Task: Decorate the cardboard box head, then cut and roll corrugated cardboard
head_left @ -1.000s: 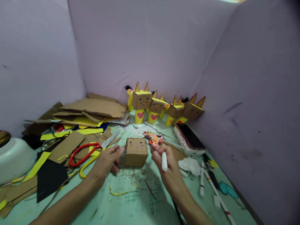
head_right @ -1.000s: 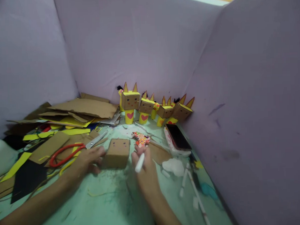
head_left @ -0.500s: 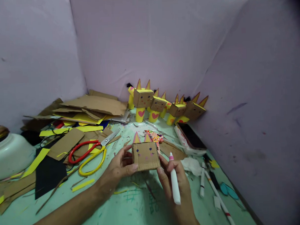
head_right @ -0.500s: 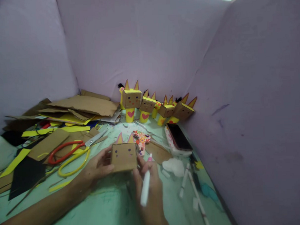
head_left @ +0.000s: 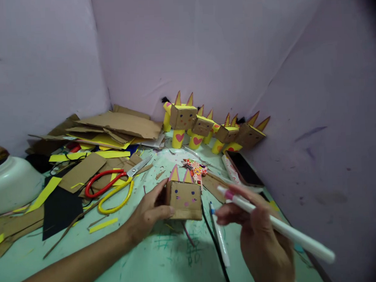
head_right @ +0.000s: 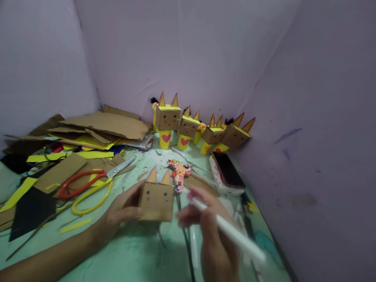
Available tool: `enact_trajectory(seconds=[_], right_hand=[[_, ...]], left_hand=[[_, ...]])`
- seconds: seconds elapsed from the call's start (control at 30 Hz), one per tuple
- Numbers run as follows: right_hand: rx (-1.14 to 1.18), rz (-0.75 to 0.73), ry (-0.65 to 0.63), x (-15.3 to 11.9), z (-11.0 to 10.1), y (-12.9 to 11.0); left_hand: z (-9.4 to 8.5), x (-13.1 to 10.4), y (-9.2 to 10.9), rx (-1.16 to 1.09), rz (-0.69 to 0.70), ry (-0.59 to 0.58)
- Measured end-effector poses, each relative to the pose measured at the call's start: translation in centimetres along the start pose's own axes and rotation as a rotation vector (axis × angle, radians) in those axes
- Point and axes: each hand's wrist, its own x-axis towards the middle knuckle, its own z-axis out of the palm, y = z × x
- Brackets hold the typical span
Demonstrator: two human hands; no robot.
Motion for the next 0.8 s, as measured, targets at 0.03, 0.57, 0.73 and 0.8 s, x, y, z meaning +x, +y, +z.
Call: enact_trajectory(seconds=[0.03,0.57,0.73,0.8], right_hand=[[0.0,-0.027,-0.033,0.0,0.3,-0.3],[-0.178,-0.063,-0.039,-1.4,3.1,1.1],[-0.15,0.088,0.044,-1.9,5.1,1.8],[-0.178,0.079,0.066,-2.0,5.5,1.9]], left_hand=[[0.0,0.0,-0.1,0.008,0.009,0.01],[0.1,-0.5,-0.1,0.052,0.062,-0.01],[0.0,-0.7,-0.5,0.164,0.118,0.022],[0.1,-0.7,-0.4,0.187,0.113,0.032]])
